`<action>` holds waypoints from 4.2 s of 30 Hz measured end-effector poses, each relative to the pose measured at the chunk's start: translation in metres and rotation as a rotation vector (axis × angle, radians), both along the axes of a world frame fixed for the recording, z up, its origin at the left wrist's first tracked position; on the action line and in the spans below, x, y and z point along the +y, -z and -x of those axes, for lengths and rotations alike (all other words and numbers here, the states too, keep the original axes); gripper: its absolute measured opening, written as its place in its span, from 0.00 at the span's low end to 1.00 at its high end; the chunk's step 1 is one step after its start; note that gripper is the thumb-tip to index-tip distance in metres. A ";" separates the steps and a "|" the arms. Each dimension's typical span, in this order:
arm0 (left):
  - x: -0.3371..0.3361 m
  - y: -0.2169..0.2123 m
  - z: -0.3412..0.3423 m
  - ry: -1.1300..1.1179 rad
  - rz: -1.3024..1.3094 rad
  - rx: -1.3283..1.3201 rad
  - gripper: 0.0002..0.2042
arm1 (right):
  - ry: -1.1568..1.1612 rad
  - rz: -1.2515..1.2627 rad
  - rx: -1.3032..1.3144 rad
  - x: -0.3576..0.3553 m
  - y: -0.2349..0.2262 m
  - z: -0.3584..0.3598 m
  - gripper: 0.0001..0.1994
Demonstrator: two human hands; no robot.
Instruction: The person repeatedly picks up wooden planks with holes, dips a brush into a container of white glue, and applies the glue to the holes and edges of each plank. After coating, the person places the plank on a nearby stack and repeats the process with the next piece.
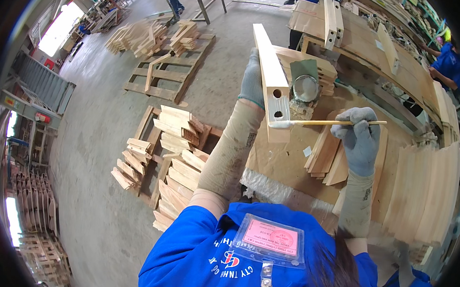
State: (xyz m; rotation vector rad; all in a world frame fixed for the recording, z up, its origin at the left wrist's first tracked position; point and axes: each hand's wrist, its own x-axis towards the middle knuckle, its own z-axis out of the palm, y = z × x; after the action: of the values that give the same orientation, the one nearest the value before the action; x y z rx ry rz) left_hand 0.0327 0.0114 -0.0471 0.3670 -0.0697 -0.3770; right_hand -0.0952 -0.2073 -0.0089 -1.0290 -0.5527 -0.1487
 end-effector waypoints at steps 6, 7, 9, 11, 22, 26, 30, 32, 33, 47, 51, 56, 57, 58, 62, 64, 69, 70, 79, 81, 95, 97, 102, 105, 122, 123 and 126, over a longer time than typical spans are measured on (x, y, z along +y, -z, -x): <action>-0.001 0.000 -0.001 -0.041 0.012 0.018 0.29 | 0.018 -0.024 0.047 -0.004 0.000 0.010 0.11; -0.002 -0.001 0.000 -0.052 0.009 0.031 0.29 | 0.026 -0.043 0.041 -0.002 -0.003 0.010 0.11; -0.006 -0.002 0.002 -0.056 -0.006 0.034 0.28 | 0.074 -0.063 -0.001 0.000 -0.010 0.004 0.10; -0.008 -0.002 0.006 -0.054 -0.028 0.015 0.27 | 0.105 -0.055 -0.024 0.001 -0.014 -0.002 0.10; -0.006 -0.003 0.005 -0.066 -0.051 0.028 0.27 | 0.026 0.064 -0.105 -0.003 -0.010 -0.001 0.09; 0.000 -0.004 0.004 -0.027 -0.020 0.017 0.27 | 0.003 0.109 -0.095 -0.004 -0.009 0.005 0.10; 0.001 -0.008 0.006 -0.027 -0.003 0.024 0.27 | -0.035 0.113 -0.087 -0.009 -0.004 0.011 0.11; 0.001 -0.008 0.006 -0.062 -0.045 0.018 0.27 | -0.051 0.110 -0.079 -0.010 -0.001 0.014 0.12; 0.002 -0.008 0.005 -0.054 -0.046 0.011 0.27 | -0.055 0.107 -0.072 -0.010 0.000 0.016 0.12; 0.001 0.000 -0.002 -0.034 0.042 0.040 0.26 | -0.010 0.087 -0.046 -0.006 0.001 0.017 0.12; 0.003 0.001 -0.003 -0.039 0.052 0.024 0.26 | -0.048 0.097 -0.004 -0.009 0.003 0.022 0.12; 0.004 0.001 -0.003 0.035 0.072 0.035 0.26 | -0.018 0.004 0.031 -0.007 0.002 0.024 0.12; 0.004 0.002 -0.003 0.019 0.062 0.037 0.26 | 0.028 -0.030 0.036 -0.006 -0.001 0.023 0.12; 0.004 0.003 -0.003 0.002 0.052 0.039 0.26 | 0.074 -0.064 0.041 -0.006 -0.003 0.022 0.11; -0.003 0.000 -0.002 -0.037 0.067 0.064 0.27 | 0.104 0.060 0.026 -0.009 -0.001 0.018 0.10; -0.003 -0.001 -0.003 -0.031 0.076 0.072 0.26 | 0.084 0.075 0.015 -0.011 0.002 0.019 0.10; -0.003 0.000 -0.008 -0.045 0.051 0.068 0.26 | 0.059 0.078 0.061 -0.014 0.005 0.024 0.11; -0.004 0.000 -0.008 -0.058 0.044 0.080 0.26 | 0.052 0.078 0.073 -0.015 0.006 0.025 0.11; -0.005 0.000 -0.007 -0.162 -0.100 -0.007 0.21 | 0.407 0.144 -0.110 -0.014 -0.046 0.022 0.12; -0.009 -0.006 0.001 -0.278 -0.233 -0.036 0.21 | 0.489 0.238 -0.145 -0.011 -0.060 0.022 0.10; -0.001 -0.014 0.009 -0.384 -0.298 -0.016 0.23 | 0.561 0.752 -0.268 0.026 -0.092 0.029 0.03; 0.002 -0.015 0.011 -0.418 -0.319 -0.005 0.23 | 0.542 0.761 -0.266 0.027 -0.092 0.031 0.03; 0.000 -0.019 0.014 -0.434 -0.347 -0.036 0.24 | 0.538 0.640 -0.342 0.023 -0.080 0.028 0.04; 0.002 -0.021 0.014 -0.455 -0.354 -0.022 0.24 | 0.649 0.670 -0.250 0.030 -0.081 0.037 0.04; -0.003 -0.029 0.021 -0.444 -0.325 0.023 0.19 | 0.490 0.667 -0.262 0.020 -0.076 0.048 0.03; -0.003 -0.029 0.021 -0.443 -0.332 0.026 0.19 | 0.515 0.699 -0.279 0.019 -0.077 0.048 0.03; -0.002 -0.029 0.021 -0.461 -0.336 0.027 0.20 | 0.542 0.721 -0.227 0.020 -0.079 0.052 0.03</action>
State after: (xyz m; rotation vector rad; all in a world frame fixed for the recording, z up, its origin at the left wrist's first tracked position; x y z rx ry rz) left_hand 0.0120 0.0091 -0.0183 0.6931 0.1062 0.0666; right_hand -0.1477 -0.1869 0.0697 -1.8717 -0.5294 -0.5793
